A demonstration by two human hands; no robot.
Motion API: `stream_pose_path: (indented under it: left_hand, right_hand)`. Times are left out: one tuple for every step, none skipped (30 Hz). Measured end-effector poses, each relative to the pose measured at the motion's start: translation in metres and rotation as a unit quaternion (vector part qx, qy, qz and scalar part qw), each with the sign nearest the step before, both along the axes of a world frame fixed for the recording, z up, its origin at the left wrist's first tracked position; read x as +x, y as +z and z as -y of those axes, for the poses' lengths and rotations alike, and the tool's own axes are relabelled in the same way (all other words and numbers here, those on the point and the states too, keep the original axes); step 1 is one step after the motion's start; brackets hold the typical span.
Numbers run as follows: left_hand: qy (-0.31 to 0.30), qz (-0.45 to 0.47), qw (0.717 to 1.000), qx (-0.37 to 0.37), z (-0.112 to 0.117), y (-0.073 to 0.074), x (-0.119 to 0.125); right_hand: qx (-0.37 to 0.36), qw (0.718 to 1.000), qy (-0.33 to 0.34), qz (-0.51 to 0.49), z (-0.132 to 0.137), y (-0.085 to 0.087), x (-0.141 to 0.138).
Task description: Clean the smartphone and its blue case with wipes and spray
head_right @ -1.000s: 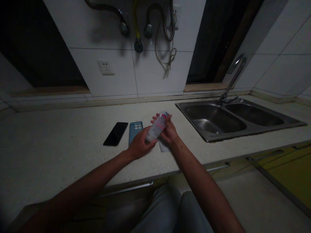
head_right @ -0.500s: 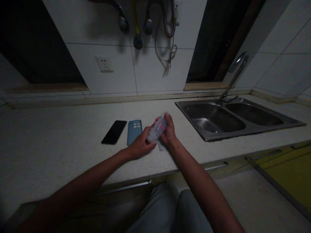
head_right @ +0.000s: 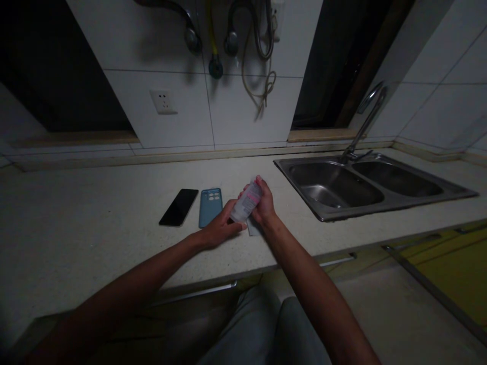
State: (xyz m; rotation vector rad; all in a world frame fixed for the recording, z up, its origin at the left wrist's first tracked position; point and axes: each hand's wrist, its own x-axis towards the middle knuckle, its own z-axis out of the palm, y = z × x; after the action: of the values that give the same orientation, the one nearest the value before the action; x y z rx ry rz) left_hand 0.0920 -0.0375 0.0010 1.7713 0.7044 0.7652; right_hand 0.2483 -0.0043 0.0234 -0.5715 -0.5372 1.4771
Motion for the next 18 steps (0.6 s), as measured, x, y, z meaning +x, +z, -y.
stream_pose_path:
  left_hand:
    - [-0.001, 0.005, 1.000, -0.004, -0.0003, -0.0007, 0.0002]
    - [-0.003, 0.010, 1.000, -0.009, -0.0005, -0.0013, 0.0004]
    - [-0.005, 0.015, 1.000, -0.015, -0.0006, -0.0019, 0.0007]
    - [-0.007, 0.018, 1.000, -0.020, -0.0006, -0.0024, 0.0009]
    - [-0.007, 0.021, 0.999, -0.025, -0.0005, -0.0028, 0.0011]
    - [-0.007, 0.022, 0.999, -0.030, -0.0004, -0.0031, 0.0013]
    - [-0.006, 0.024, 0.999, -0.035, -0.0003, -0.0033, 0.0015]
    - [-0.006, 0.025, 0.999, -0.039, -0.0002, -0.0034, 0.0017]
    - [-0.005, 0.026, 0.999, -0.042, -0.0001, -0.0036, 0.0018]
    - [-0.005, 0.025, 0.999, -0.043, -0.0001, -0.0036, 0.0018]
    - [-0.005, 0.024, 0.999, -0.044, -0.0001, -0.0037, 0.0018]
    - [-0.004, 0.021, 0.999, -0.043, -0.0002, -0.0038, 0.0017]
    - [-0.003, 0.018, 0.999, -0.041, -0.0003, -0.0039, 0.0016]
    - [-0.001, 0.016, 0.999, -0.038, -0.0004, -0.0040, 0.0015]
    - [0.000, 0.016, 0.999, -0.035, -0.0006, -0.0041, 0.0014]
    - [-0.001, 0.017, 0.999, -0.034, -0.0007, -0.0042, 0.0014]
    - [-0.003, 0.018, 0.999, -0.033, -0.0008, -0.0042, 0.0013]
    - [-0.005, 0.020, 0.999, -0.031, -0.0010, -0.0041, 0.0013]
  right_hand:
    - [-0.001, 1.000, 0.000, -0.001, -0.0001, 0.0000, 0.0000]
    - [-0.003, 1.000, 0.001, -0.001, -0.0004, -0.0002, 0.0000]
    - [-0.004, 1.000, 0.002, -0.001, -0.0007, -0.0005, 0.0001]
    - [-0.005, 1.000, 0.003, -0.001, -0.0010, -0.0010, 0.0002]
    - [-0.006, 1.000, 0.003, -0.002, -0.0015, -0.0017, 0.0004]
    - [-0.006, 1.000, 0.003, -0.003, -0.0019, -0.0024, 0.0006]
    - [-0.005, 1.000, 0.004, -0.004, -0.0025, -0.0032, 0.0008]
    - [-0.004, 1.000, 0.006, -0.004, -0.0030, -0.0039, 0.0010]
    - [-0.004, 1.000, 0.008, -0.004, -0.0035, -0.0045, 0.0012]
    - [-0.005, 1.000, 0.010, -0.003, -0.0040, -0.0051, 0.0015]
    - [-0.006, 1.000, 0.012, -0.003, -0.0044, -0.0055, 0.0017]
    - [-0.008, 1.000, 0.012, -0.004, -0.0048, -0.0058, 0.0019]
    - [-0.010, 1.000, 0.012, -0.004, -0.0050, -0.0060, 0.0020]
    - [-0.011, 1.000, 0.011, -0.005, -0.0053, -0.0062, 0.0021]
    - [-0.013, 1.000, 0.010, -0.006, -0.0054, -0.0062, 0.0022]
    - [-0.015, 1.000, 0.010, -0.007, -0.0055, -0.0062, 0.0023]
    - [-0.017, 1.000, 0.010, -0.008, -0.0055, -0.0061, 0.0023]
    - [-0.019, 1.000, 0.011, -0.009, -0.0055, -0.0059, 0.0023]
